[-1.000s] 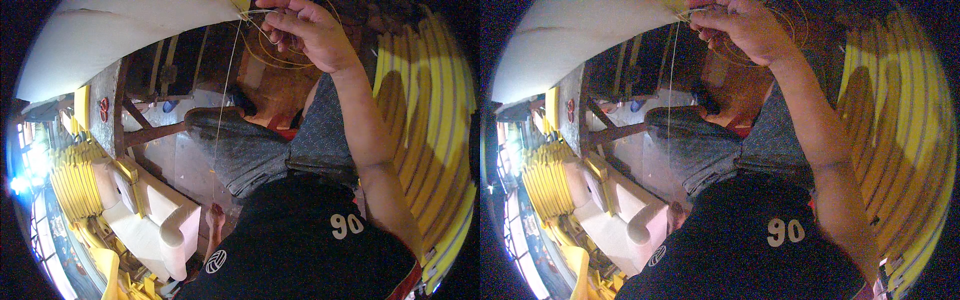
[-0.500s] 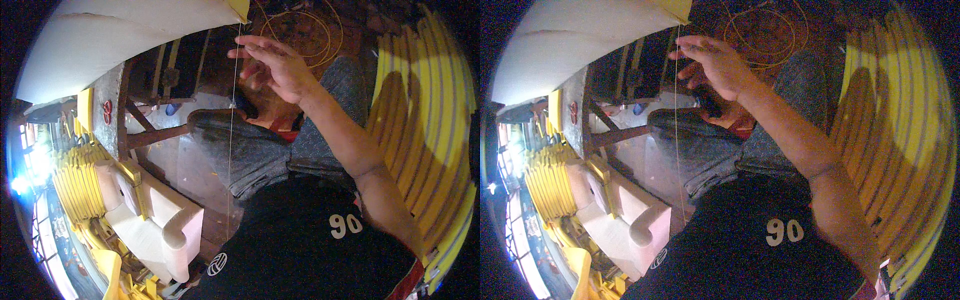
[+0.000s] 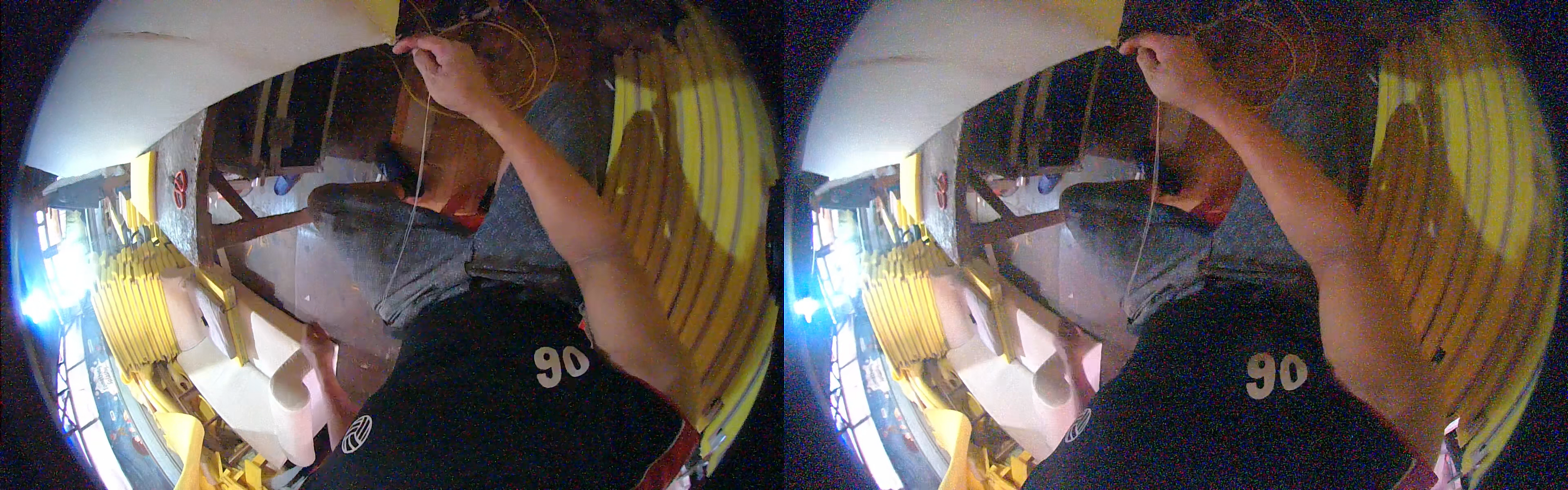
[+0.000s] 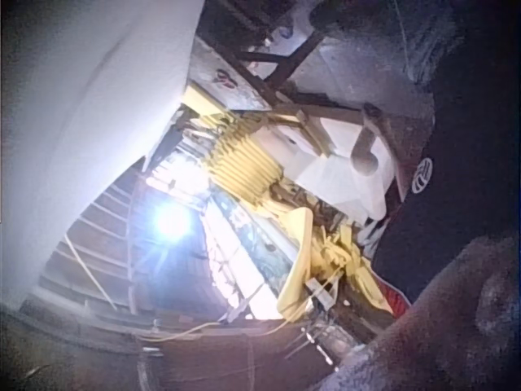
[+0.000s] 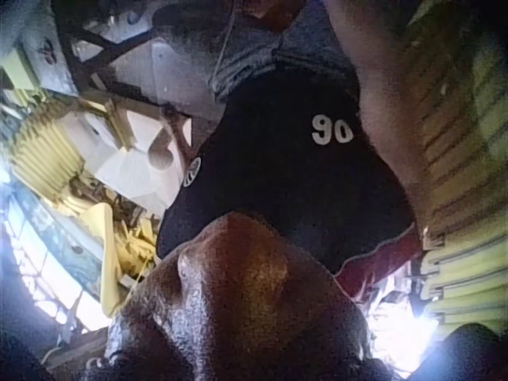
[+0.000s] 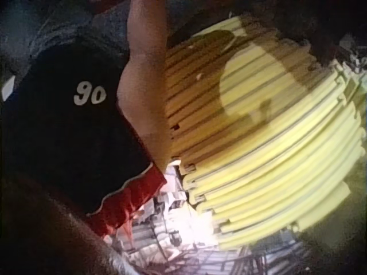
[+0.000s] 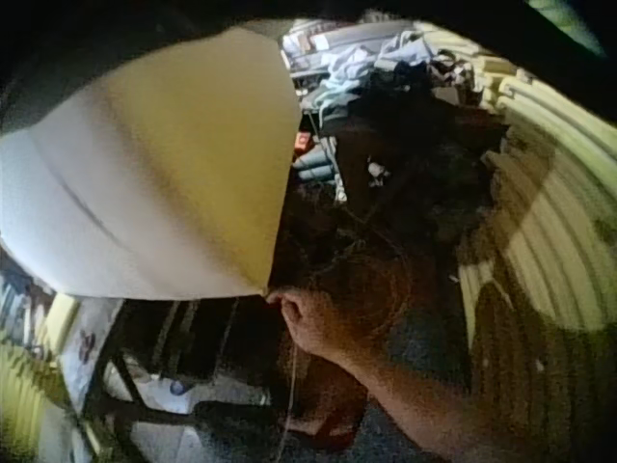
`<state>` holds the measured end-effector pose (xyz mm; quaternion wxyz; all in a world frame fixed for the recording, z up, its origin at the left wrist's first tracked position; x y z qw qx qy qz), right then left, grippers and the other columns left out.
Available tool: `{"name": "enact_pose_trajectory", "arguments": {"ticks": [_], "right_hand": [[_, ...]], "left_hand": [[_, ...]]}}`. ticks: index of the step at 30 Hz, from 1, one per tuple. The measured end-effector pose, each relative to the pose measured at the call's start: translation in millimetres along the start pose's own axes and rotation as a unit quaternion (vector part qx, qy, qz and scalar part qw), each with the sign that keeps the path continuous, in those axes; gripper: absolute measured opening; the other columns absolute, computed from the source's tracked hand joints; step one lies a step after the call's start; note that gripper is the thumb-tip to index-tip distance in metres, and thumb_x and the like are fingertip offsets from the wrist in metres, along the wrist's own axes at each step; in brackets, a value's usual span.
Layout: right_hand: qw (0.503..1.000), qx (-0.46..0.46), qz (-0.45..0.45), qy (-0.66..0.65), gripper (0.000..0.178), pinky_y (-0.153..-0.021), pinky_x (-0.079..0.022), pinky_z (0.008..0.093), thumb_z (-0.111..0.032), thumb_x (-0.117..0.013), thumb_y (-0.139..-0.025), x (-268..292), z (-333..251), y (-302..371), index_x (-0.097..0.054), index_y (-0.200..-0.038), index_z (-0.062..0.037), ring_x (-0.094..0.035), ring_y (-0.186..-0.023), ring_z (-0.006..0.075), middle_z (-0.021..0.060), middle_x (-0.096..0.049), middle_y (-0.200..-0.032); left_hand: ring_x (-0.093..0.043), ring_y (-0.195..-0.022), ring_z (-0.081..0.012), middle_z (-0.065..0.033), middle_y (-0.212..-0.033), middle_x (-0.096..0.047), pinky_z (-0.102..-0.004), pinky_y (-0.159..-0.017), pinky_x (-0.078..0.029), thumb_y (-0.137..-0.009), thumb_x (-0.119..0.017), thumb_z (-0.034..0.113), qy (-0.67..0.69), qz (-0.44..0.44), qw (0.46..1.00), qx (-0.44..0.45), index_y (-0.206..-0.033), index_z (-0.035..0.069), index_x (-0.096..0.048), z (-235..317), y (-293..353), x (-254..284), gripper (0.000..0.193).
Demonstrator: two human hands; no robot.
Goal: The person threads a yellow string through holes in a white foam panel, pulls it tight, and ties knots to secure it. The person then uses red scissors to cut the string and places the scissors on the table.
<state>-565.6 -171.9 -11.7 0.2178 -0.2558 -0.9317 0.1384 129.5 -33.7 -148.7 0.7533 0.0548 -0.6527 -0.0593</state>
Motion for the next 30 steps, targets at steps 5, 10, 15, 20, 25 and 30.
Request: {"name": "enact_pose_trajectory", "arguments": {"ticks": [5, 10, 15, 20, 25, 30], "right_hand": [[0.986, 0.069, 0.084, 0.123, 0.029, -0.063, -0.053, 0.0360, -0.021, -0.061, -0.095, 26, -28, 26, -0.066, -0.123, -0.0131, -0.066, -0.068, 0.0237, 0.0159, -0.068, -0.091], [0.984, 0.176, -0.042, -0.007, 0.044, -0.080, -0.056, 0.0403, -0.027, -0.072, -0.089, 46, -128, 89, -0.062, -0.130, -0.0134, -0.067, -0.099, 0.0307, 0.0138, -0.064, -0.120], [0.969, 0.118, -0.128, -0.174, 0.031, -0.079, -0.055, 0.0294, -0.015, -0.072, -0.090, 38, -138, 112, -0.067, -0.120, -0.0078, -0.068, -0.096, 0.0214, 0.0111, -0.068, -0.107], [0.940, -0.082, -0.112, -0.312, 0.016, -0.076, -0.054, 0.0270, -0.012, -0.068, -0.092, 42, -91, 105, -0.069, -0.107, -0.0047, -0.069, -0.087, 0.0152, 0.0074, -0.070, -0.095], [0.989, 0.032, -0.037, -0.139, 0.014, -0.078, -0.053, 0.0258, -0.013, -0.063, -0.096, 62, -97, 76, -0.068, -0.106, -0.0032, -0.069, -0.089, 0.0125, 0.0063, -0.071, -0.098], [0.982, 0.080, 0.098, -0.141, 0.021, -0.071, -0.057, 0.0258, -0.014, -0.057, -0.100, 69, -66, 40, -0.062, -0.115, -0.0007, -0.069, -0.086, 0.0137, 0.0089, -0.070, -0.090]], "left_hand": [[-0.065, -0.086, -0.0360, -0.0176, -0.098, -0.069, -0.0441, -0.076, -0.052, -0.092, -0.056, 0.004, -0.028, 0.093, 0.972, -0.216, -0.109, 0.004, -0.067, 290, -46, 152, 0.020], [-0.066, -0.086, -0.0344, -0.0132, -0.095, -0.069, -0.0428, -0.076, -0.052, -0.086, -0.063, 0.000, 0.047, 0.073, 0.918, -0.386, -0.099, 0.005, -0.065, 446, -27, 181, 0.014], [-0.067, -0.082, -0.0318, -0.0120, -0.091, -0.069, -0.0406, -0.073, -0.052, -0.085, -0.064, -0.001, 0.155, 0.091, 0.873, -0.454, -0.097, 0.003, -0.064, 521, -22, 191, 0.013], [-0.069, -0.078, -0.0246, -0.0130, -0.090, -0.069, -0.0355, -0.070, -0.053, -0.087, -0.066, 0.001, 0.244, 0.083, 0.887, -0.384, -0.100, 0.004, -0.066, 546, -37, 179, 0.013], [-0.067, -0.078, -0.0171, -0.0107, -0.088, -0.069, -0.0313, -0.072, -0.054, -0.090, -0.067, 0.006, 0.284, 0.123, 0.867, -0.391, -0.103, 0.004, -0.066, 563, -63, 172, 0.013], [-0.065, -0.083, -0.0163, -0.0089, -0.099, -0.066, -0.0285, -0.071, -0.055, -0.096, -0.065, 0.016, 0.611, 0.085, 0.756, -0.221, -0.120, 0.002, -0.057, 558, -130, 137, 0.029]]}}
Point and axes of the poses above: each hand's wrist, its own y-axis away from the middle knuckle, its own x-axis out of the back of the hand, z = x × y, the point moved 10 cm from there along -y, towards the middle knuckle
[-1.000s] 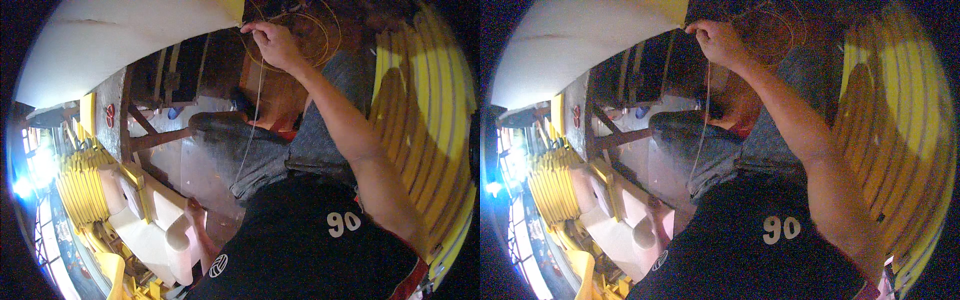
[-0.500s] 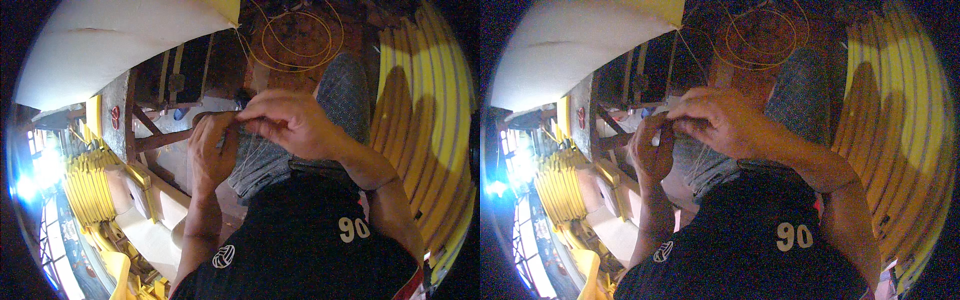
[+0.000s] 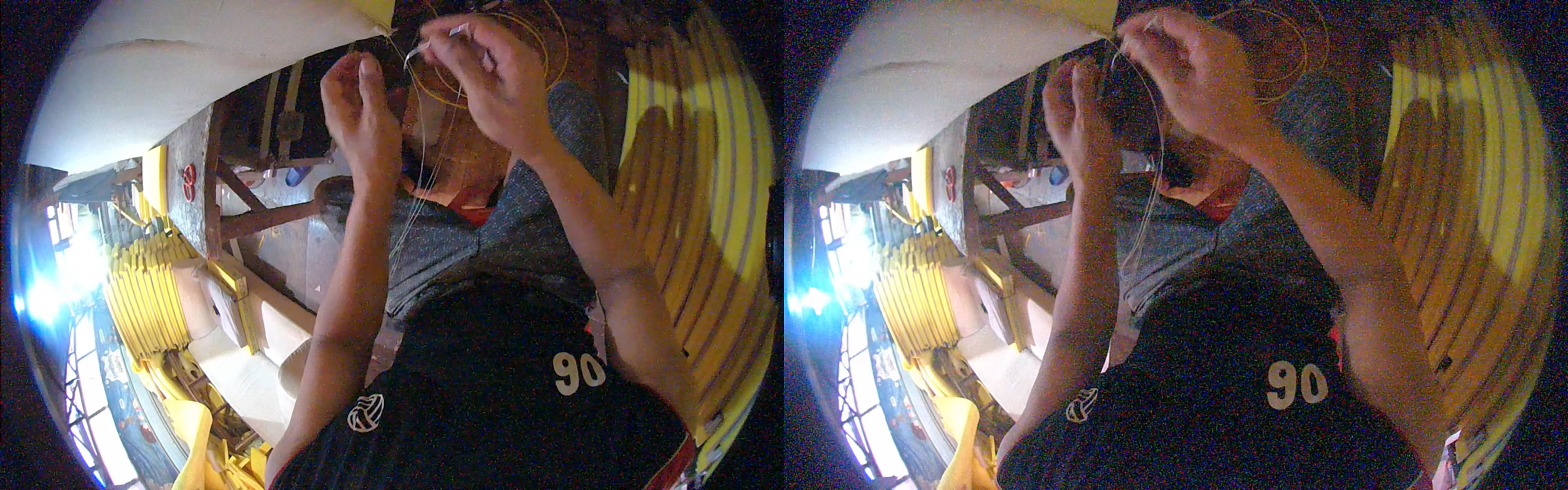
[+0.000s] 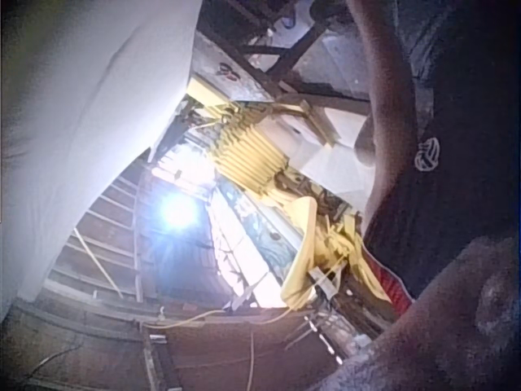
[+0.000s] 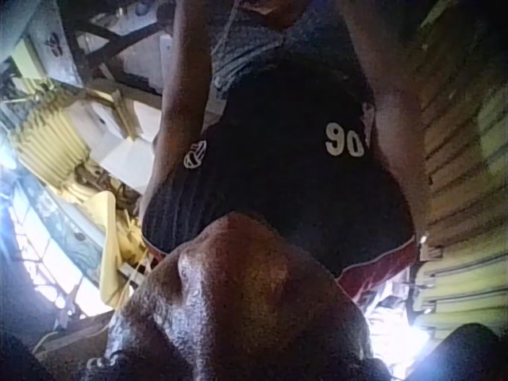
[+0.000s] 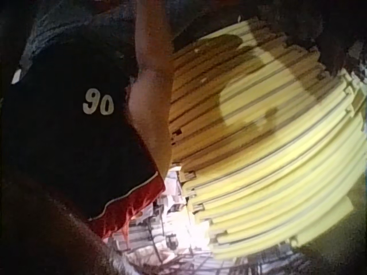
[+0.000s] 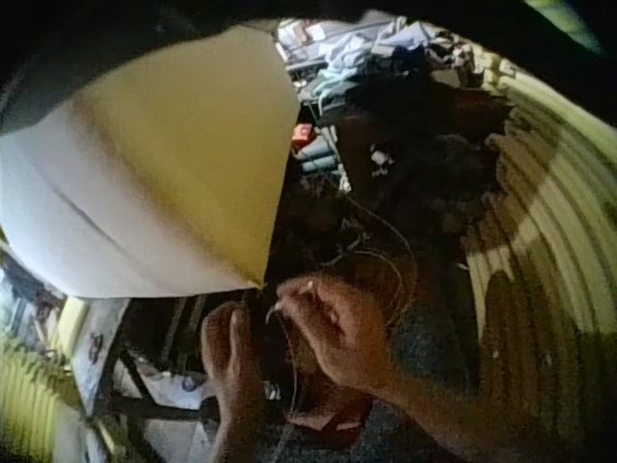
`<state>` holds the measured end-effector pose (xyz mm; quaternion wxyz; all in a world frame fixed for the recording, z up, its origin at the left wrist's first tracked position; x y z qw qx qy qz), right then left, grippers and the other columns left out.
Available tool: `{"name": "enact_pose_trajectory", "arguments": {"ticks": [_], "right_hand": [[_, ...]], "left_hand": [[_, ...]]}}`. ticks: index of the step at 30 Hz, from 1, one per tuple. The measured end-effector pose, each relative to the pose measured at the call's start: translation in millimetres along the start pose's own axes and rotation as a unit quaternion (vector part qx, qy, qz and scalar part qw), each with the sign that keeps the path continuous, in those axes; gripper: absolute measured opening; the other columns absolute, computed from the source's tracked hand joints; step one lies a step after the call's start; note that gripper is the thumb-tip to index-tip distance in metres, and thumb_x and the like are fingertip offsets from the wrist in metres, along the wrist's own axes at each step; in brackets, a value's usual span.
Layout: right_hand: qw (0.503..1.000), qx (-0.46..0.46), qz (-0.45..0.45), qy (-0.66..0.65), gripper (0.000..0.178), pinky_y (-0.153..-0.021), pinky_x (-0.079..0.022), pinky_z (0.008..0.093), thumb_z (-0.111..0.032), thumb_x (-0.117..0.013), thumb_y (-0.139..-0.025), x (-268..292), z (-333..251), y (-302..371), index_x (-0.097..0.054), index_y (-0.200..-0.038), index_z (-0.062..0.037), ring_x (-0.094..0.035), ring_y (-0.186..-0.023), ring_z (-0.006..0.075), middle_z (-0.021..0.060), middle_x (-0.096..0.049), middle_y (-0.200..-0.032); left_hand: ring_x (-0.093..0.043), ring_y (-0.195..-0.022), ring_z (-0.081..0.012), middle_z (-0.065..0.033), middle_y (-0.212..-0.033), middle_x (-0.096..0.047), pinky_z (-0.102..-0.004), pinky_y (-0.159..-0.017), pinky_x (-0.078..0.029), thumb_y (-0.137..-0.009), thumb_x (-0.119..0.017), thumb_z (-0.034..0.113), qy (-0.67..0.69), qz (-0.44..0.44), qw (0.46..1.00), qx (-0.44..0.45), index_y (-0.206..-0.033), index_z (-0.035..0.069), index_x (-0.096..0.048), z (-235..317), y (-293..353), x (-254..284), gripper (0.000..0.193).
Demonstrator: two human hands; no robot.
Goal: The person threads a yellow string through holes in a white foam panel, pulls it tight, and ties knots to secure it. The person then uses red scissors to cut the string and places the scissors on the table.
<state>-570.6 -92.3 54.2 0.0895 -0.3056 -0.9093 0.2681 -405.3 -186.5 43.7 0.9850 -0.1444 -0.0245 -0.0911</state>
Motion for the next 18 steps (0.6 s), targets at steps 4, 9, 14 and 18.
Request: {"name": "enact_pose_trajectory", "arguments": {"ticks": [4, 9, 14, 18], "right_hand": [[0.994, -0.054, 0.033, -0.084, 0.027, -0.083, -0.058, 0.0330, -0.018, -0.055, -0.103, 6, 16, -26, -0.064, -0.116, 0.0040, -0.071, -0.096, 0.0240, 0.0173, -0.070, -0.102], [0.992, 0.007, 0.077, -0.097, 0.027, -0.084, -0.058, 0.0323, -0.018, -0.055, -0.102, 5, 29, -30, -0.064, -0.114, 0.0042, -0.070, -0.097, 0.0233, 0.0170, -0.070, -0.101], [0.996, 0.009, 0.074, -0.046, 0.025, -0.082, -0.058, 0.0329, -0.017, -0.056, -0.102, 0, 26, -26, -0.065, -0.113, 0.0030, -0.071, -0.097, 0.0236, 0.0167, -0.071, -0.102], [0.995, 0.040, 0.083, -0.034, 0.025, -0.079, -0.058, 0.0336, -0.018, -0.057, -0.102, -4, 27, -27, -0.066, -0.113, 0.0018, -0.071, -0.094, 0.0233, 0.0163, -0.071, -0.099]], "left_hand": [[-0.063, -0.090, -0.0155, -0.0119, -0.105, -0.064, -0.0294, -0.075, -0.055, -0.097, -0.063, 0.019, 0.217, -0.058, 0.965, 0.138, -0.124, -0.003, -0.053, -47, -4, -36, 0.036], [-0.065, -0.093, -0.0173, -0.0156, -0.112, -0.068, -0.0295, -0.083, -0.053, -0.097, -0.060, 0.012, -0.055, -0.016, 0.997, -0.044, -0.127, -0.007, -0.057, -17, 15, -35, 0.036], [-0.062, -0.118, -0.0225, -0.0171, -0.130, -0.063, -0.0325, -0.097, -0.050, -0.096, -0.058, 0.008, -0.159, -0.043, 0.977, -0.138, -0.137, -0.004, -0.053, -17, 16, -54, 0.043], [-0.071, -0.096, -0.0341, -0.0223, -0.110, -0.070, -0.0390, -0.079, -0.056, -0.093, -0.058, 0.004, -0.203, -0.032, 0.942, -0.264, -0.136, -0.004, -0.052, -15, 9, -58, 0.044]]}}
Point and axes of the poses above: each hand's wrist, its own y-axis away from the middle knuckle, its own x-axis out of the back of the hand, z = x × y, the point moved 10 cm from there along -y, towards the middle knuckle
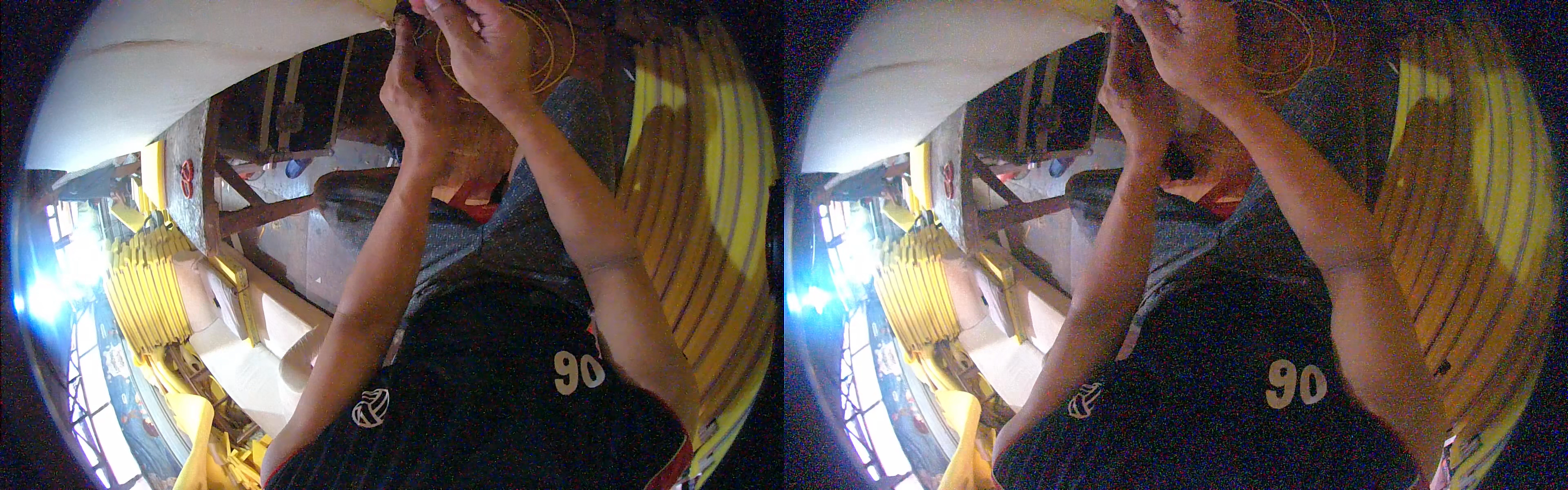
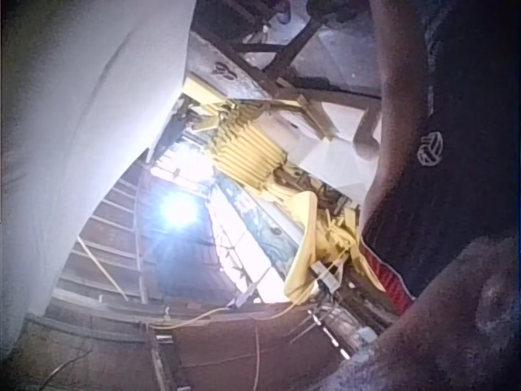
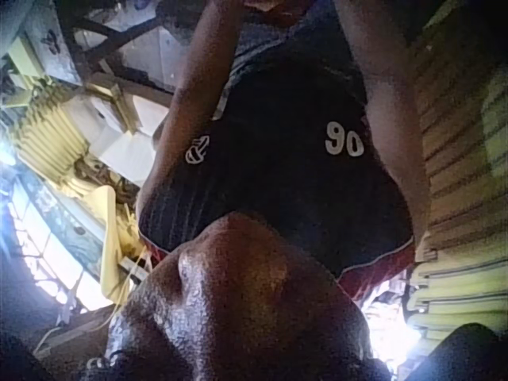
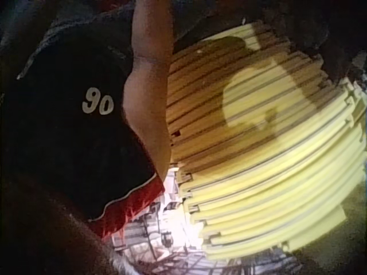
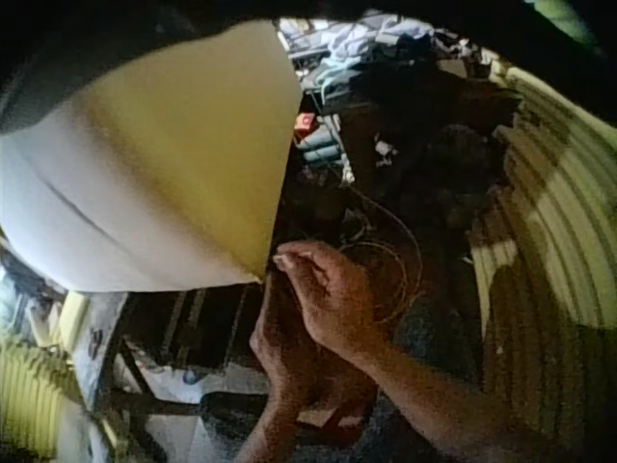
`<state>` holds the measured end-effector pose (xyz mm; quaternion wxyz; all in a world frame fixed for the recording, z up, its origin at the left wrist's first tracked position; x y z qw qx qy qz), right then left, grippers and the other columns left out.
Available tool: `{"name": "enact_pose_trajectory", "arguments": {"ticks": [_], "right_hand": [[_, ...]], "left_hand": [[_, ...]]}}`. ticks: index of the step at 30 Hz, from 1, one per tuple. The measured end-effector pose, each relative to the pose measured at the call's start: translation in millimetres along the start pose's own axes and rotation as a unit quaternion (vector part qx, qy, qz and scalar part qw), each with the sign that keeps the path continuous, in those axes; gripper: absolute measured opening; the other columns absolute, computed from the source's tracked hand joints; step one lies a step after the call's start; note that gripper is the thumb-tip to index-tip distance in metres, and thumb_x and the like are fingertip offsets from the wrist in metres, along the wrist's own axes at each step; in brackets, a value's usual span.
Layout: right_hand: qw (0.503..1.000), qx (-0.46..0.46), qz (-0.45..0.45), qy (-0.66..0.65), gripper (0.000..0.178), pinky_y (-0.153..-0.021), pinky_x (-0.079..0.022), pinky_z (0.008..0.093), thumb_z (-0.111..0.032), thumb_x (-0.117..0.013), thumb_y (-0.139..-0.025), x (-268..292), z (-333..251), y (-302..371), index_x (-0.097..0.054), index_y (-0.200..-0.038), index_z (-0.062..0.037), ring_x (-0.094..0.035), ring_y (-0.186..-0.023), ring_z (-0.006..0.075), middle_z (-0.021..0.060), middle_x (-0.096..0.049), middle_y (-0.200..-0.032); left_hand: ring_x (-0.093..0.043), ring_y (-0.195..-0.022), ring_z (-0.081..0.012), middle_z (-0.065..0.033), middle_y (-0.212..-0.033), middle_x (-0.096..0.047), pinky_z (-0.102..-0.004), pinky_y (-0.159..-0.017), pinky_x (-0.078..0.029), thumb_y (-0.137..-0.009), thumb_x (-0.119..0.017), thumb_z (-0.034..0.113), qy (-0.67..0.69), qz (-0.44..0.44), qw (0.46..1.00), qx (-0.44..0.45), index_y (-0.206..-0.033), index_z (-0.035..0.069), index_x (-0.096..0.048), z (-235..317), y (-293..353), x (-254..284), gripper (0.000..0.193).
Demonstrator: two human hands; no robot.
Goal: The person threads a yellow string through holes in a white foam panel, pulls it tight, and ties knots to secure it. The person then uses red scissors to cut the string and places the scissors on the table.
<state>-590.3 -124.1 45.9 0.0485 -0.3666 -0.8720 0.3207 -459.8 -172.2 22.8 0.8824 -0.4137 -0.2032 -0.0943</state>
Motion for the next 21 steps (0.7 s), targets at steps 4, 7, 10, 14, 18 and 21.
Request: {"name": "enact_pose_trajectory", "arguments": {"ticks": [4, 7, 10, 14, 18, 21], "right_hand": [[1.000, 0.026, 0.009, 0.000, 0.025, -0.077, -0.057, 0.0326, -0.019, -0.057, -0.102, -2, 2, 1, -0.067, -0.111, 0.0011, -0.072, -0.092, 0.0228, 0.0155, -0.072, -0.098], [0.999, 0.037, 0.019, 0.008, 0.024, -0.076, -0.056, 0.0318, -0.018, -0.057, -0.102, -2, 1, 2, -0.067, -0.111, 0.0009, -0.072, -0.091, 0.0223, 0.0150, -0.073, -0.097], [1.000, 0.002, 0.029, -0.004, 0.023, -0.076, -0.056, 0.0313, -0.018, -0.056, -0.102, -1, -2, 6, -0.067, -0.110, 0.0009, -0.072, -0.090, 0.0212, 0.0144, -0.073, -0.096], [0.999, -0.013, 0.042, -0.018, 0.023, -0.076, -0.056, 0.0306, -0.017, -0.057, -0.101, -3, 8, 10, -0.067, -0.111, 0.0012, -0.072, -0.090, 0.0201, 0.0142, -0.073, -0.096], [0.998, -0.026, 0.048, -0.028, 0.024, -0.077, -0.056, 0.0303, -0.017, -0.057, -0.101, -5, 11, 11, -0.068, -0.112, 0.0015, -0.072, -0.092, 0.0201, 0.0146, -0.074, -0.098], [0.998, -0.034, 0.046, -0.024, 0.024, -0.077, -0.056, 0.0304, -0.017, -0.058, -0.101, -4, 4, 11, -0.069, -0.112, 0.0017, -0.072, -0.091, 0.0204, 0.0146, -0.074, -0.099]], "left_hand": [[-0.060, -0.122, -0.0240, -0.0146, -0.134, -0.061, -0.0329, -0.100, -0.049, -0.094, -0.060, 0.009, -0.007, -0.062, 0.994, 0.086, -0.140, 0.000, -0.051, -6, -2, -3, 0.047], [-0.061, -0.121, -0.0245, -0.0144, -0.134, -0.061, -0.0334, -0.099, -0.049, -0.096, -0.059, 0.012, -0.028, -0.076, 0.993, 0.089, -0.141, 0.001, -0.050, -4, -1, -2, 0.047], [-0.064, -0.113, -0.0279, -0.0174, -0.127, -0.063, -0.0359, -0.092, -0.052, -0.096, -0.059, 0.013, -0.024, -0.052, 0.996, 0.073, -0.140, 0.001, -0.051, -4, 4, 4, 0.047], [-0.069, -0.100, -0.0342, -0.0232, -0.119, -0.066, -0.0403, -0.081, -0.055, -0.093, -0.059, 0.008, -0.037, -0.036, 0.997, 0.050, -0.138, -0.002, -0.052, 1, 7, 10, 0.046], [-0.068, -0.105, -0.0343, -0.0233, -0.123, -0.064, -0.0397, -0.084, -0.055, -0.092, -0.059, 0.006, -0.044, -0.046, 0.997, 0.049, -0.140, -0.002, -0.050, -3, 9, 10, 0.049], [-0.068, -0.104, -0.0350, -0.0232, -0.124, -0.064, -0.0399, -0.083, -0.055, -0.091, -0.060, 0.005, -0.044, -0.048, 0.996, 0.059, -0.140, -0.001, -0.050, -5, 11, 12, 0.050]]}}
Point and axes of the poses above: each hand's wrist, its own y-axis away from the middle knuckle, its own x-axis out of the back of the hand, z = x × y, the point moved 10 cm from there along -y, towards the middle knuckle
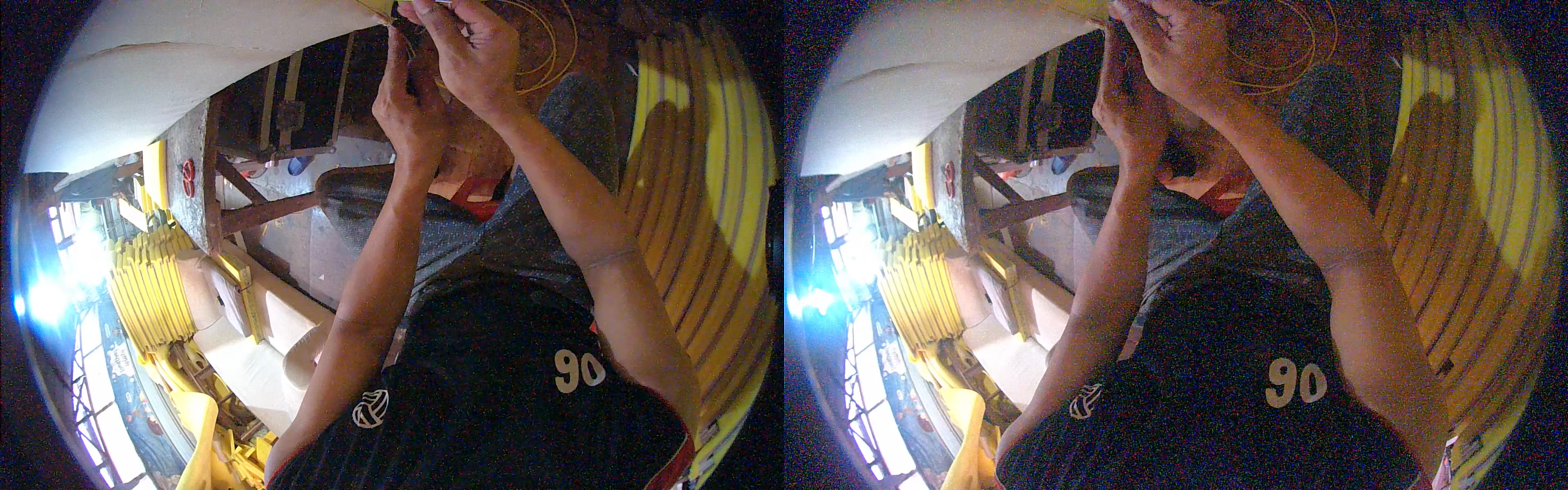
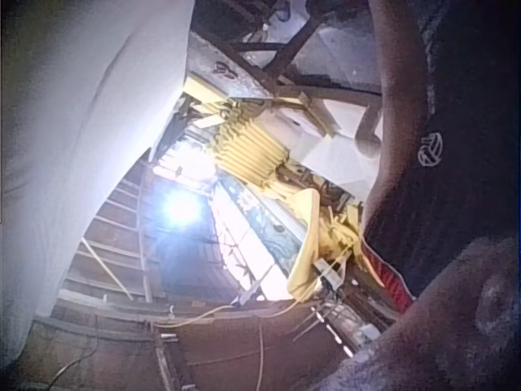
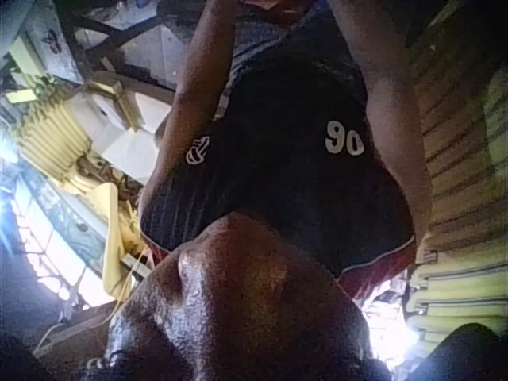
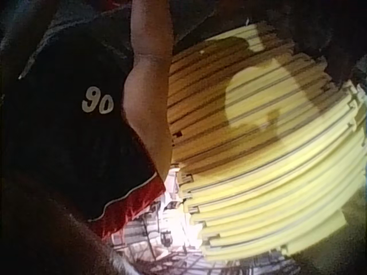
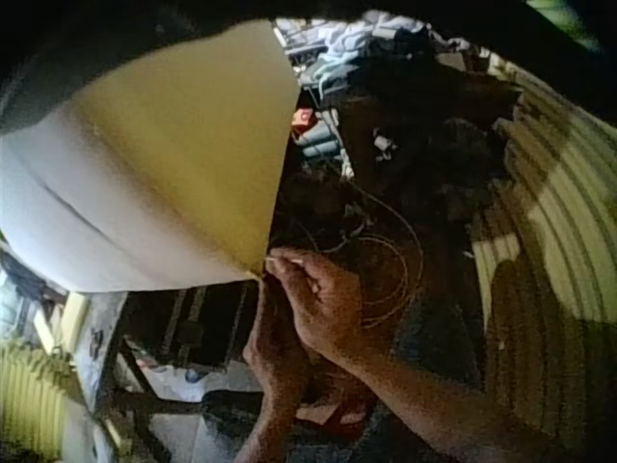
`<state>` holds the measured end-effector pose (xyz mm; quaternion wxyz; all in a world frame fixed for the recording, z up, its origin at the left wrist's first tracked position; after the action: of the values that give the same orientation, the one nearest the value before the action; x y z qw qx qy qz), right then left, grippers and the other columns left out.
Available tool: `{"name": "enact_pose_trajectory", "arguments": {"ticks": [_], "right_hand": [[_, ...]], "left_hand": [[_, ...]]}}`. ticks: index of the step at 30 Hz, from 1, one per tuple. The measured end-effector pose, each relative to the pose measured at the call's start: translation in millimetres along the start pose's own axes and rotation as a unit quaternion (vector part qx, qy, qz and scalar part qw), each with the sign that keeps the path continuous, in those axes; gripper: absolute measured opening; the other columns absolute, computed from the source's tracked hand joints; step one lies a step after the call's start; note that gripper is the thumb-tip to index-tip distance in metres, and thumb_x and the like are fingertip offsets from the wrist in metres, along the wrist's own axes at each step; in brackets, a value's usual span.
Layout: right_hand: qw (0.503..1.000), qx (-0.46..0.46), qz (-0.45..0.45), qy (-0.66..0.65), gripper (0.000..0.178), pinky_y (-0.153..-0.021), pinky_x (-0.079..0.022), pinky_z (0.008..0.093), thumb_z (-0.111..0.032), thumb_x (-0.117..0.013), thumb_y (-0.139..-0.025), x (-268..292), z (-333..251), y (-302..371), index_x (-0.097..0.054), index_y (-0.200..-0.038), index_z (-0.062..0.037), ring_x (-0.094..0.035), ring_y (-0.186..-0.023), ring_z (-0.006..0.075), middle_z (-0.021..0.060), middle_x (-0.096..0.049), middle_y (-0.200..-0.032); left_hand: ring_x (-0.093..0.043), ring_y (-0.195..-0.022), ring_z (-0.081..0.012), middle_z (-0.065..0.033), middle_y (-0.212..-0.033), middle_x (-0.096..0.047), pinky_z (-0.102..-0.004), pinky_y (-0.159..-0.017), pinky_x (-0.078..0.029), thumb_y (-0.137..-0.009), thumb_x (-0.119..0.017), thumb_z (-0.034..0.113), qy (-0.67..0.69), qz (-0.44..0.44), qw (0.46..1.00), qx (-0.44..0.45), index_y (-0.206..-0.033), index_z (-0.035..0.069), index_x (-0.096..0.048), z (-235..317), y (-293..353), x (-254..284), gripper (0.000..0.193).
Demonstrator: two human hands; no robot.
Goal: The person threads a yellow string through holes in a white foam panel, pulls it tight, and ties knots to secure it. The person then uses red scissors to cut the string and places the scissors on the table.
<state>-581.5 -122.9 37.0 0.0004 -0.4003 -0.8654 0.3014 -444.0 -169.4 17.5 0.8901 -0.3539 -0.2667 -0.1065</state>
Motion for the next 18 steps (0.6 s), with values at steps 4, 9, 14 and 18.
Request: {"name": "enact_pose_trajectory", "arguments": {"ticks": [4, 9, 14, 18], "right_hand": [[1.000, 0.004, 0.000, 0.018, 0.025, -0.077, -0.056, 0.0306, -0.017, -0.059, -0.100, 0, -4, 0, -0.069, -0.111, 0.0020, -0.072, -0.091, 0.0209, 0.0147, -0.074, -0.099], [1.000, 0.014, -0.005, 0.014, 0.025, -0.076, -0.057, 0.0308, -0.018, -0.059, -0.100, 0, -2, 0, -0.070, -0.110, 0.0021, -0.072, -0.091, 0.0212, 0.0153, -0.074, -0.099], [0.998, 0.061, 0.001, 0.032, 0.023, -0.074, -0.057, 0.0315, -0.017, -0.060, -0.099, -2, -4, 1, -0.070, -0.109, 0.0015, -0.073, -0.088, 0.0225, 0.0154, -0.074, -0.098], [0.989, 0.117, -0.005, 0.092, 0.020, -0.071, -0.057, 0.0319, -0.014, -0.060, -0.099, -3, -17, 3, -0.070, -0.109, 0.0009, -0.073, -0.085, 0.0246, 0.0156, -0.073, -0.098]], "left_hand": [[-0.069, -0.103, -0.0352, -0.0231, -0.124, -0.064, -0.0403, -0.082, -0.055, -0.092, -0.058, 0.005, -0.006, -0.002, 1.000, -0.003, -0.141, 0.000, -0.049, -5, 1, -1, 0.050], [-0.068, -0.104, -0.0351, -0.0226, -0.123, -0.065, -0.0398, -0.082, -0.055, -0.093, -0.055, 0.004, 0.003, -0.013, 1.000, 0.023, -0.142, 0.001, -0.049, -7, 3, -1, 0.049], [-0.068, -0.105, -0.0342, -0.0219, -0.125, -0.064, -0.0390, -0.083, -0.055, -0.094, -0.055, 0.005, -0.023, -0.009, 1.000, 0.006, -0.141, 0.000, -0.049, -3, 3, 1, 0.048], [-0.069, -0.102, -0.0333, -0.0219, -0.125, -0.064, -0.0388, -0.083, -0.056, -0.094, -0.055, 0.004, 0.000, 0.005, 1.000, -0.024, -0.140, -0.001, -0.049, -4, 5, 3, 0.047]]}}
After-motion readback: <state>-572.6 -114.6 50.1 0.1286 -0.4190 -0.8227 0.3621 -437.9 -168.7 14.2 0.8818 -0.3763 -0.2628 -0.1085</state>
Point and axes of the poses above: each hand's wrist, its own y-axis away from the middle knuckle, its own x-axis out of the back of the hand, z = x × y, the point moved 10 cm from there along -y, towards the middle knuckle
